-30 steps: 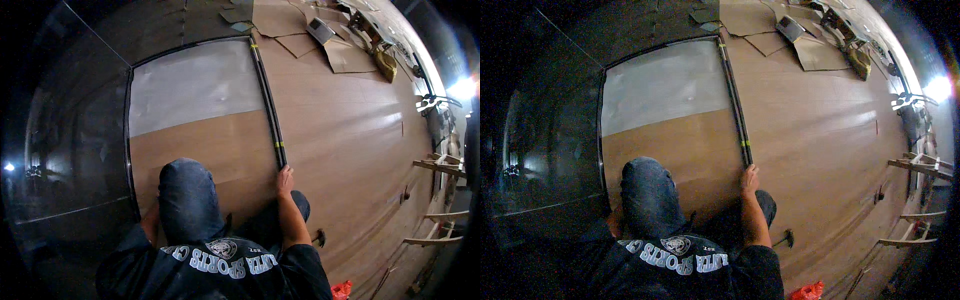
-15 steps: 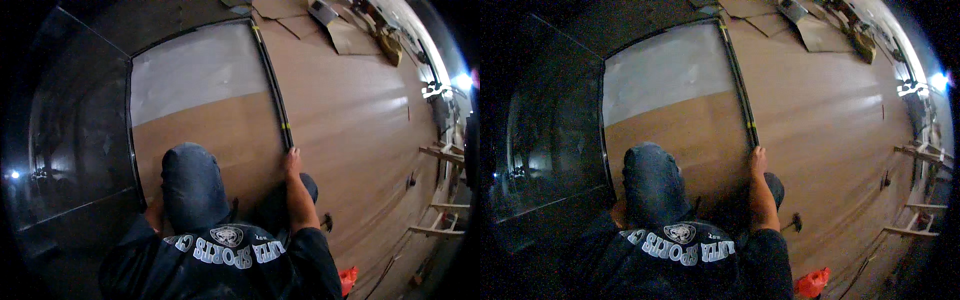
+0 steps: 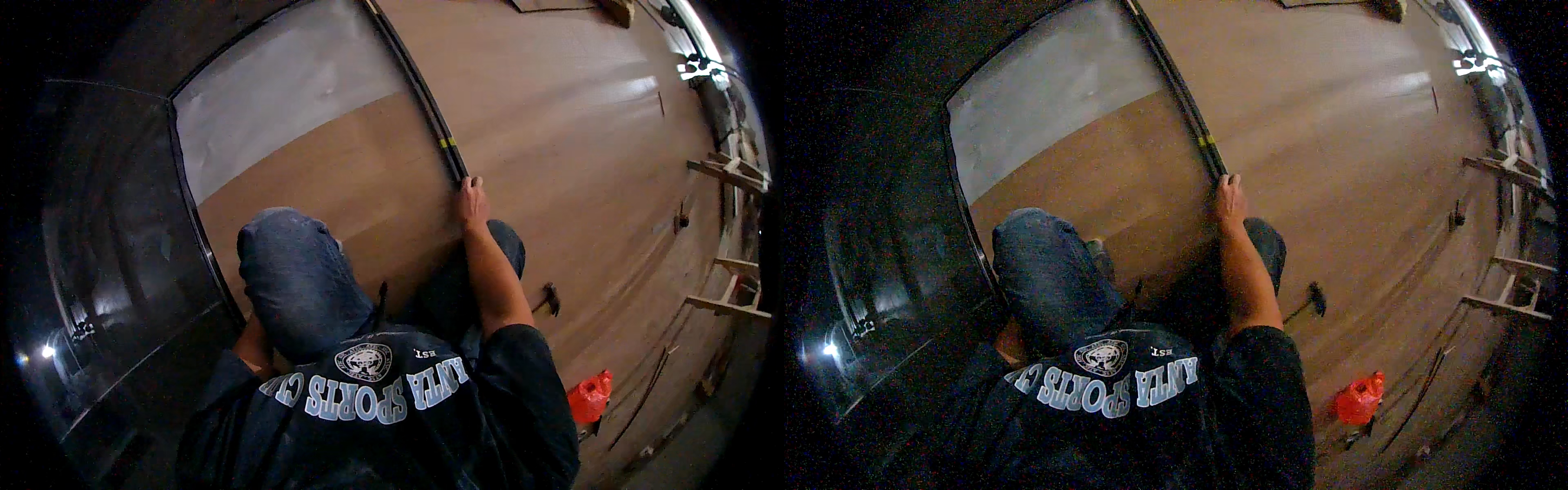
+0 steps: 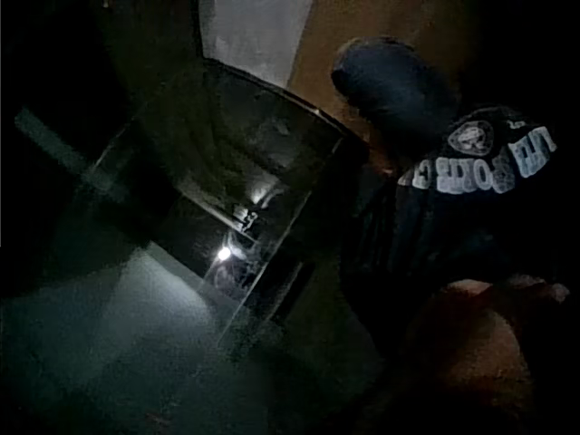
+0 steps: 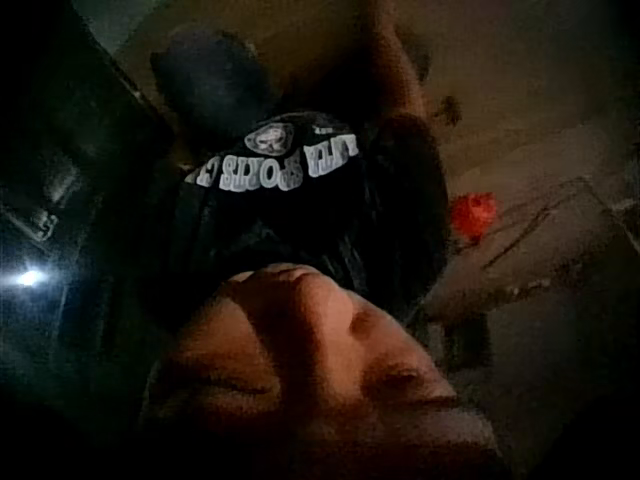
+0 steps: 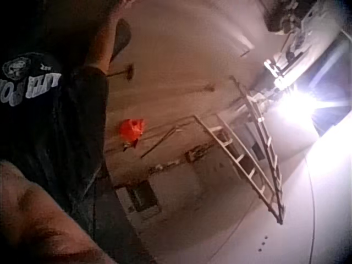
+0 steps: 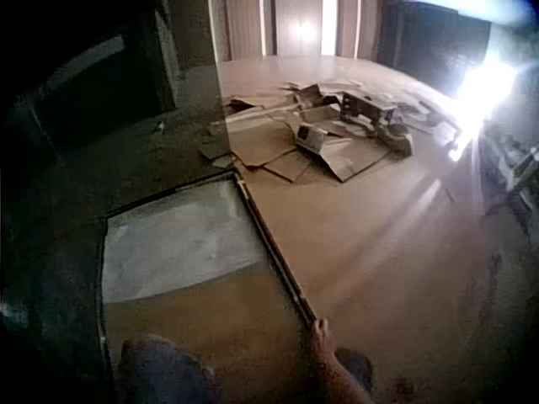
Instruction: The person uses a table saw to cut a flooring plank, hammers a block against the plank to seat it, and uses a tape measure and pencil to mark another section for fitting.
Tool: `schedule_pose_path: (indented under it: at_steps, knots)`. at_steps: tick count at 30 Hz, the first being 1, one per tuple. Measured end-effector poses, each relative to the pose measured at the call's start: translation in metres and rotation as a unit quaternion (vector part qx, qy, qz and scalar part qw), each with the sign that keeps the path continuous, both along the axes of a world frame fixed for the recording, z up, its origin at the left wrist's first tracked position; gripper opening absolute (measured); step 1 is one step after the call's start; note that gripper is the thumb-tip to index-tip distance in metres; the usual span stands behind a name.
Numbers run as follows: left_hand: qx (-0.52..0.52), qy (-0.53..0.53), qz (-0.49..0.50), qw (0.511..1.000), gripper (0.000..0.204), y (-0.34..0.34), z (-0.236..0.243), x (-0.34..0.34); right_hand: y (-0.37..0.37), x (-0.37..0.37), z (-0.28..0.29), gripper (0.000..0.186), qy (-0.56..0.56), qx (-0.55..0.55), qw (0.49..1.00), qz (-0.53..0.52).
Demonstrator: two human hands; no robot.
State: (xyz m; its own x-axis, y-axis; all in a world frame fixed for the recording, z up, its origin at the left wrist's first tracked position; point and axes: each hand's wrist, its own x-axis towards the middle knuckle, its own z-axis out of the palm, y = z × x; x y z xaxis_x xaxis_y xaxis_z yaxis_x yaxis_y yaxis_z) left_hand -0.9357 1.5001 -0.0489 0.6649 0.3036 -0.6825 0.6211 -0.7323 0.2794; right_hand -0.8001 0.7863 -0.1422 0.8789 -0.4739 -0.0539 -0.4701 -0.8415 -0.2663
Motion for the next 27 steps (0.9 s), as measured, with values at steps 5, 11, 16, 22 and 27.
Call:
schedule_pose_path:
  at_steps: [5, 11, 16, 22, 27]
  knots:
    - [0.001, 0.007, -0.019, 1.0, 0.031, 0.0, 0.01, 0.008, 0.004, 0.006, 0.033, 0.026, 0.043, 0.08, 0.994, -0.059]
    - [-0.002, 0.01, -0.035, 0.999, 0.031, -0.002, 0.011, 0.011, -0.002, 0.009, 0.043, 0.03, -0.072, 0.131, 0.976, -0.161]
    - [-0.002, 0.014, -0.04, 0.999, 0.031, 0.002, 0.011, 0.011, -0.052, 0.002, 0.021, 0.032, -0.148, 0.277, 0.861, -0.4]
    - [-0.017, 0.02, -0.07, 0.997, 0.031, -0.011, 0.003, 0.033, -0.122, -0.035, -0.048, 0.022, -0.394, 0.535, 0.597, -0.449]
    - [-0.007, 0.02, -0.078, 0.997, 0.031, -0.008, 0.006, 0.045, -0.113, -0.03, -0.061, 0.016, -0.455, 0.627, 0.448, -0.446]
